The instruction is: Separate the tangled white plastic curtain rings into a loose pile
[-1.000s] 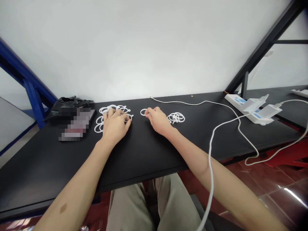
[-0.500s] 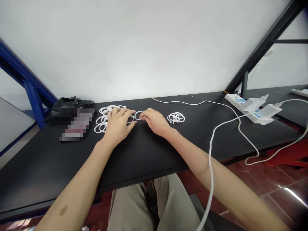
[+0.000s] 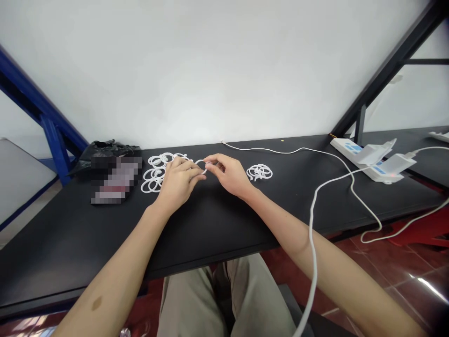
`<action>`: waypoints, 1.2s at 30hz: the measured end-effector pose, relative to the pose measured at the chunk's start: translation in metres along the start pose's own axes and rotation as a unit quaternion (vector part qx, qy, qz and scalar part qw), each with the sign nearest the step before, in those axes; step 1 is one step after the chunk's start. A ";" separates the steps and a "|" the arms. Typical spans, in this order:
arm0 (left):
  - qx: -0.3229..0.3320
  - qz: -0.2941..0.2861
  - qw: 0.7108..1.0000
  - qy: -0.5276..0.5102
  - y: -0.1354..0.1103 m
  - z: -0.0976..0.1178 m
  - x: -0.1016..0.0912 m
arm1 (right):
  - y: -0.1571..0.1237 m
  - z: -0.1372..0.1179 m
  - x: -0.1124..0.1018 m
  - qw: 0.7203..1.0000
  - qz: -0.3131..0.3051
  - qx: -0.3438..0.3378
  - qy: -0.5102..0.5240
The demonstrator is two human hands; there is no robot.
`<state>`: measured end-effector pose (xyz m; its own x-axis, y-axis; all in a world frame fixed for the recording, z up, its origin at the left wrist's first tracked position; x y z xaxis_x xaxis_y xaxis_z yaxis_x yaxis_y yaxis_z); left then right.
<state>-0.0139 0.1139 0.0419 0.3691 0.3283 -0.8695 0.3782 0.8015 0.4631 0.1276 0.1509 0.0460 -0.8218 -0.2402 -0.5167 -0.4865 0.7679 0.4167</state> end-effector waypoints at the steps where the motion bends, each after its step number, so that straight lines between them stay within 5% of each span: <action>1: 0.001 -0.005 1.000 -0.010 0.000 0.001 0.001 | 0.000 -0.001 0.000 1.000 0.001 0.002 0.006; 13: -0.001 0.017 0.996 -0.084 0.004 0.010 -0.001 | 0.002 0.006 -0.003 0.998 0.031 0.042 0.017; 17: -0.048 0.061 0.996 -0.046 0.002 -0.004 -0.005 | 0.001 0.009 -0.011 0.993 0.036 0.056 -0.103; 21: -0.117 0.096 0.988 0.030 -0.001 -0.026 -0.008 | -0.006 0.020 -0.042 0.912 0.083 0.164 -0.365; 25: -0.143 0.101 0.982 0.066 -0.001 -0.041 -0.005 | -0.016 0.037 -0.058 0.858 0.082 0.269 -0.430; 29: -0.136 0.086 0.984 0.070 0.000 -0.046 0.003 | -0.013 0.048 -0.042 0.872 0.030 0.260 -0.413; 36: -0.151 0.052 0.983 0.089 -0.001 -0.040 0.002 | 0.003 0.039 -0.013 0.948 -0.019 0.115 -0.295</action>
<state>-0.0474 0.1335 0.0323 0.2275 0.4766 -0.8491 0.0669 0.8623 0.5019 0.1481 0.1790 0.0246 -0.4632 0.0506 -0.8848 -0.3797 0.8908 0.2497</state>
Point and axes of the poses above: each hand's wrist, its own y-axis towards the middle knuckle, its own x-axis out of the palm, z = x × y, the point moved 6 cm from there along y, towards the middle knuckle, and after that the axes turned 7 degrees about -z, right-handed, at the moved point
